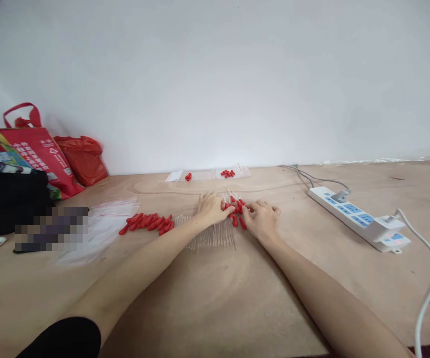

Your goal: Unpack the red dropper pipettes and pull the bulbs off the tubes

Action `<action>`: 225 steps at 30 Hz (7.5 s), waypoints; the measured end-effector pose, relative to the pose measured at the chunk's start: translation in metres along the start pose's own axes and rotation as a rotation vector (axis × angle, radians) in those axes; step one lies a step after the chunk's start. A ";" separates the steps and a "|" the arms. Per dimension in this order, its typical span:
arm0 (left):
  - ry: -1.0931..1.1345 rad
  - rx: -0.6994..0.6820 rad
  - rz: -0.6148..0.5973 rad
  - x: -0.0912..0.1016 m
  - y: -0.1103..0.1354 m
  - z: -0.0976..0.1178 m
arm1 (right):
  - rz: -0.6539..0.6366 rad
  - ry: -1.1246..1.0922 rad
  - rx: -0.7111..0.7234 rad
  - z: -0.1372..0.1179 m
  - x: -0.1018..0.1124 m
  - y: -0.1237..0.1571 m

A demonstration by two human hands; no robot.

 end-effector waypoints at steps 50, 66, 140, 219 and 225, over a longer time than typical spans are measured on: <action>0.186 -0.218 0.408 0.060 0.138 -0.105 | -0.078 -0.125 0.551 -0.062 0.012 0.039; 0.163 0.398 0.229 0.068 0.127 -0.231 | -0.074 0.103 0.565 -0.092 -0.027 0.027; 0.149 -0.368 0.355 0.042 0.122 -0.071 | -0.060 -0.120 0.681 -0.086 0.001 0.038; 0.042 0.351 -0.270 -0.012 -0.018 -0.056 | 0.035 -0.074 0.290 -0.036 0.006 0.015; -0.005 0.185 0.006 0.039 0.029 -0.073 | 0.016 -0.173 0.421 -0.045 0.006 0.020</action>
Point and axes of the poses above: each hand's wrist, its own y-axis away from the middle knuckle, its own x-axis out of the back of the hand, z = x × y, the point moved 6 cm from there along -y, towards the middle knuckle, and after that the axes turned 7 degrees about -y, right-handed, at the moved point
